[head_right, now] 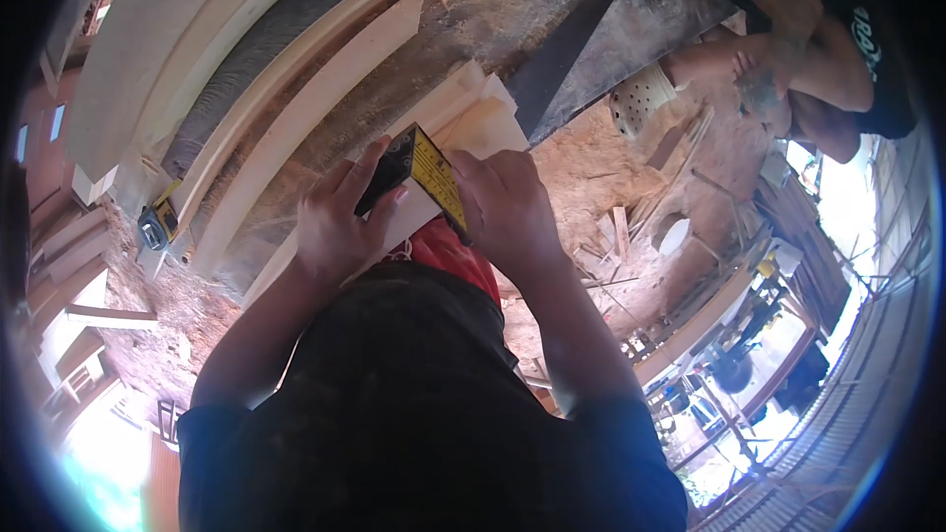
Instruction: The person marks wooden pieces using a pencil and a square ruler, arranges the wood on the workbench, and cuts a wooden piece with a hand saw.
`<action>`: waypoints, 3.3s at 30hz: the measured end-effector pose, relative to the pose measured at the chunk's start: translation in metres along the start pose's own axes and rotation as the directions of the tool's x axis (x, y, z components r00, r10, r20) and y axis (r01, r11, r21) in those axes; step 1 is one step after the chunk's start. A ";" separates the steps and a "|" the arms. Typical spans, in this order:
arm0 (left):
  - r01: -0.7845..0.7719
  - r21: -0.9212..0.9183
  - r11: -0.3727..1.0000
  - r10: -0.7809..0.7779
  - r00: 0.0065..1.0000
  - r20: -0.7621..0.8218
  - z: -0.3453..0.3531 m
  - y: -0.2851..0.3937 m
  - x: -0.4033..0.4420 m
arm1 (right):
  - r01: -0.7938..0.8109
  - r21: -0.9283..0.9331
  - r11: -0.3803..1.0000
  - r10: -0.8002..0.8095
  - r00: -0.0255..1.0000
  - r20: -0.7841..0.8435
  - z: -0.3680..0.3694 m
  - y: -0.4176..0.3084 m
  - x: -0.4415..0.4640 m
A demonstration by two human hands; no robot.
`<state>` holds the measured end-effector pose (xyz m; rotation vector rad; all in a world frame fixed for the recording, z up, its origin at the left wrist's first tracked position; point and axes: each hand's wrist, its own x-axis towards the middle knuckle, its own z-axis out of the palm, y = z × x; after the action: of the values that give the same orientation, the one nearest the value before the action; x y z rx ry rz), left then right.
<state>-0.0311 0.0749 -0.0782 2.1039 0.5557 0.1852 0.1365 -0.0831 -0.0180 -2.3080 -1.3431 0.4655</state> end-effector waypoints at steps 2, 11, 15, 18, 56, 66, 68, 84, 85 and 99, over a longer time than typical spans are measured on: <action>0.007 -0.009 1.000 -0.007 1.000 0.001 0.002 -0.001 -0.001 | -0.043 -0.065 0.997 0.047 0.996 0.072 -0.009 -0.004 -0.015; 0.009 0.031 0.999 -0.010 1.000 0.028 0.001 -0.001 -0.003 | -0.075 0.050 0.996 0.078 0.995 -0.056 -0.007 0.005 -0.008; -0.047 0.041 0.998 0.049 0.997 -0.055 0.009 -0.006 -0.003 | -0.010 0.042 0.999 0.012 0.999 -0.047 0.005 0.012 -0.003; -0.027 0.044 0.999 0.029 0.998 -0.054 0.007 -0.003 -0.005 | -0.059 -0.067 0.996 0.065 0.994 0.090 -0.008 0.000 -0.029; 0.162 0.363 0.918 -0.142 0.987 -0.082 -0.009 0.030 -0.192 | -0.422 0.828 0.370 0.704 0.709 0.047 -0.010 0.083 -0.094; 0.181 0.242 0.953 -0.155 0.980 -0.121 -0.003 0.025 -0.205 | -0.449 0.752 0.482 0.663 0.748 0.021 0.010 0.103 -0.066; 0.189 0.232 0.954 -0.155 0.975 -0.157 -0.001 0.028 -0.204 | -0.437 0.749 0.498 0.680 0.733 -0.024 0.017 0.099 -0.059; 0.291 0.149 0.945 -0.263 0.947 -0.185 0.049 -0.021 -0.230 | -0.471 0.387 0.793 0.544 0.833 -0.100 0.045 0.153 -0.022; 0.314 0.140 0.939 -0.286 0.940 -0.188 0.055 -0.024 -0.232 | -0.483 0.465 0.742 0.565 0.824 -0.045 0.044 0.150 -0.018; 0.325 0.232 0.917 -0.261 0.927 -0.269 0.071 -0.062 -0.252 | -0.473 0.757 0.450 0.650 0.755 0.086 0.086 0.146 0.002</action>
<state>-0.2503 -0.0638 -0.1488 2.2437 1.0873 0.1909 0.2023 -0.1291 -0.1671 -1.9100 -0.0984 0.7659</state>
